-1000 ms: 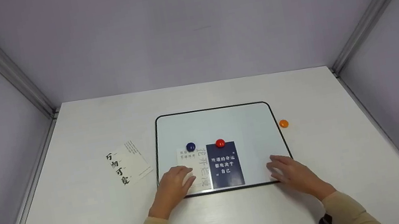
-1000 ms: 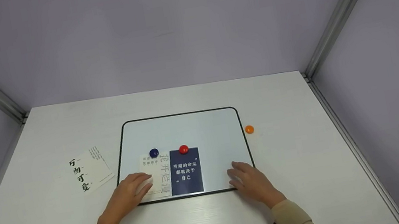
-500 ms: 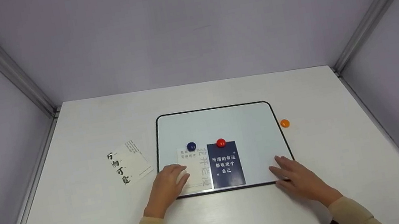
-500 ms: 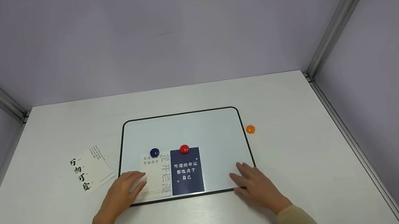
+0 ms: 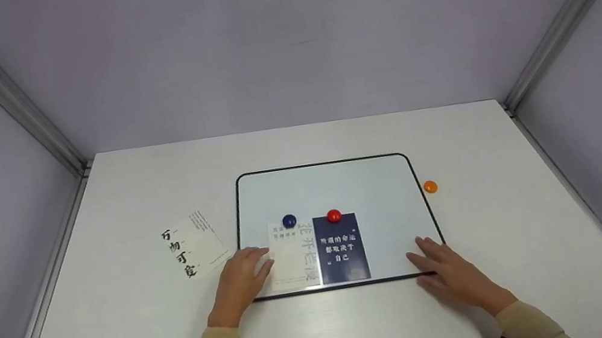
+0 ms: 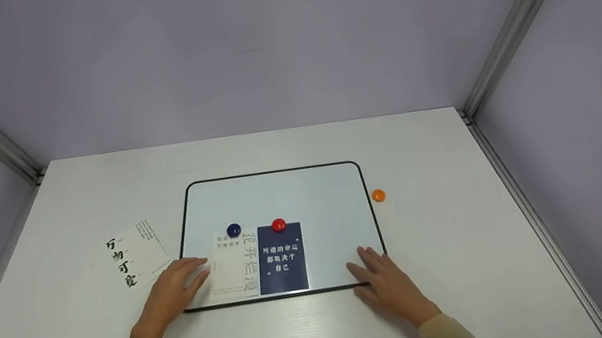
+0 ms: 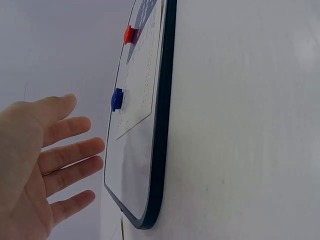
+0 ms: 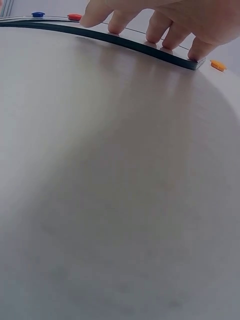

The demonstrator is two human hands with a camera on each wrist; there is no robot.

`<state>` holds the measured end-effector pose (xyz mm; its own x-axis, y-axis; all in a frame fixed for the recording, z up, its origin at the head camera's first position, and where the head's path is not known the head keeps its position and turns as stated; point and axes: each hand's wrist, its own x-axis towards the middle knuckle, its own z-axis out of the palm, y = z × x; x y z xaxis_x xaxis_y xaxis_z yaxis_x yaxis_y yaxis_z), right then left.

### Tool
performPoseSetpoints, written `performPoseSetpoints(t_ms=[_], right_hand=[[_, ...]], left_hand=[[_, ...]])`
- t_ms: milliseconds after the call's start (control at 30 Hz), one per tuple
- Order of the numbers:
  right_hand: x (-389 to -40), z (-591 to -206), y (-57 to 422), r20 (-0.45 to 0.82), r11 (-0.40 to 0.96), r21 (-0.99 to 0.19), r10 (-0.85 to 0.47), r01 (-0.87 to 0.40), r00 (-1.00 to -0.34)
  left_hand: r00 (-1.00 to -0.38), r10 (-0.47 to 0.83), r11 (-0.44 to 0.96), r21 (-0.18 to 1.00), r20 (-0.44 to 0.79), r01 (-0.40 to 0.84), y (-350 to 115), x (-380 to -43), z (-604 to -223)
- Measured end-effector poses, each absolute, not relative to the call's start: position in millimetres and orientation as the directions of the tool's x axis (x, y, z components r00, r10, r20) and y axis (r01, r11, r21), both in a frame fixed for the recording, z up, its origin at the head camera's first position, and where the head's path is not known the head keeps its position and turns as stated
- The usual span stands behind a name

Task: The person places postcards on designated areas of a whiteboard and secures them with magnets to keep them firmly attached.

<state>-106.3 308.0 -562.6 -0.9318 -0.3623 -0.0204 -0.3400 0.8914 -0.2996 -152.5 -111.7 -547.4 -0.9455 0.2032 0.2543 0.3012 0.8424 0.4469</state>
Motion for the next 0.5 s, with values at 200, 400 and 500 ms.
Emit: performPoseSetpoints(t_ms=[200, 400, 500], right_hand=[[-106.0, -563.1, 307.5, 0.003, 0.881, -0.308, -0.375, -0.358, -0.927], [-107.5, -562.6, 307.4, -0.041, 0.884, -0.339, -0.356, -0.323, -0.933], [-108.2, -562.1, 308.1, -0.062, 0.88, -0.354, -0.359, -0.316, -0.931]], left_hand=[[-0.955, 0.133, 0.853, 0.46, 0.266, 0.246, -121.4, -154.3, -548.2], [-0.982, 0.034, 0.823, 0.552, 0.183, 0.131, -131.1, -155.7, -543.3], [-0.986, -0.03, 0.788, 0.612, 0.161, 0.076, -135.6, -156.6, -542.5]])
